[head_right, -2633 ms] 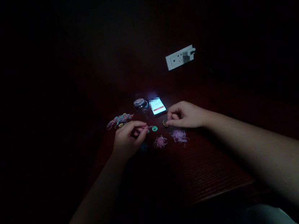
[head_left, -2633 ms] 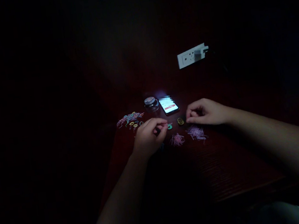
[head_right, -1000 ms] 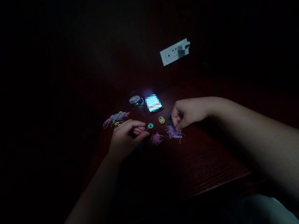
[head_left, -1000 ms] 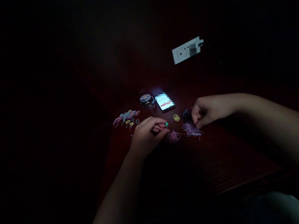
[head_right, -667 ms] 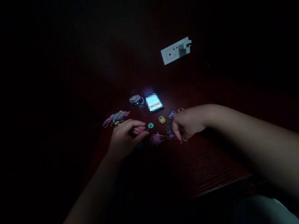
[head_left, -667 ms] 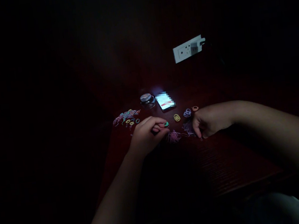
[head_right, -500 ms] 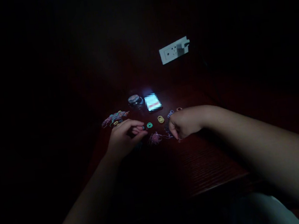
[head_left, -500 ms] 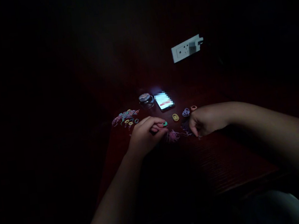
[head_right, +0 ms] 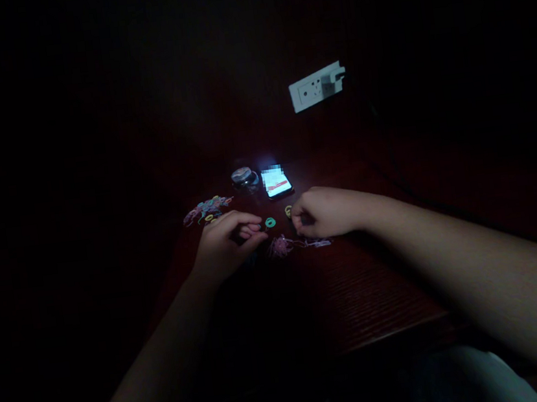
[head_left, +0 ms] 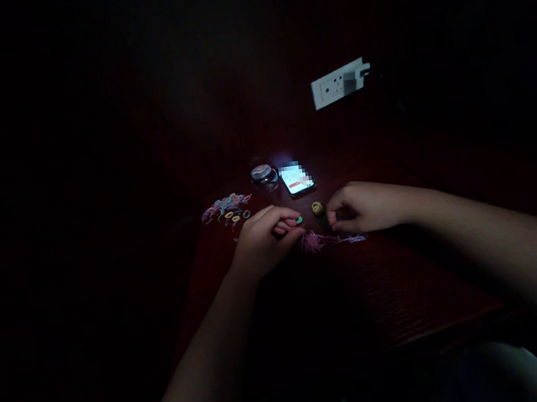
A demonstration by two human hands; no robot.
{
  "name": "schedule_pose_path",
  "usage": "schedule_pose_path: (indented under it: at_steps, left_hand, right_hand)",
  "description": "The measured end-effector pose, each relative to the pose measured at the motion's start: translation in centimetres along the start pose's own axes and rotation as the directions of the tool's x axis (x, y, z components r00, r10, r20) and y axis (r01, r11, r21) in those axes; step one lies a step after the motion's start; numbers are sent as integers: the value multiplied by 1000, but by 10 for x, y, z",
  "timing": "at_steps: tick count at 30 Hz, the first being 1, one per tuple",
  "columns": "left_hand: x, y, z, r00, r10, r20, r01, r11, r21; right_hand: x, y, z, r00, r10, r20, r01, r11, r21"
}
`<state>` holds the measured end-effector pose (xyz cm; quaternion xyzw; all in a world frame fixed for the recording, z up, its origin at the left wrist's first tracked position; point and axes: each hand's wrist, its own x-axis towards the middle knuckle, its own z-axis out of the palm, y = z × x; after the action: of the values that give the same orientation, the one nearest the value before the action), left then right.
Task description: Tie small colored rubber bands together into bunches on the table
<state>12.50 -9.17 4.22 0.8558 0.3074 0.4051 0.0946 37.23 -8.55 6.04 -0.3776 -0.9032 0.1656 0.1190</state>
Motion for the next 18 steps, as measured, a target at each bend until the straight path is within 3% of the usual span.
schedule_pose_path:
  at_steps: [3,8,13,18]
  left_hand:
    - [0,1,0,1000,-3,-3,3,1000,-4]
    - [0,2,0,1000,-2,-1,2,1000,-4]
    - [0,3,-1,1000,-5,8,5,1000,-5]
    - [0,2,-1,1000,-8,4,8,1000,-16]
  right_hand:
    - [5,-5,10,998,-43,-43,38,994,-105]
    - [9,-8,19,996,-84,-17,77,969,-234]
    - [11,-6,22,994,-104,-15,99,975,-199]
    - [10,-2,16,995,-85,-56,82,995,-56]
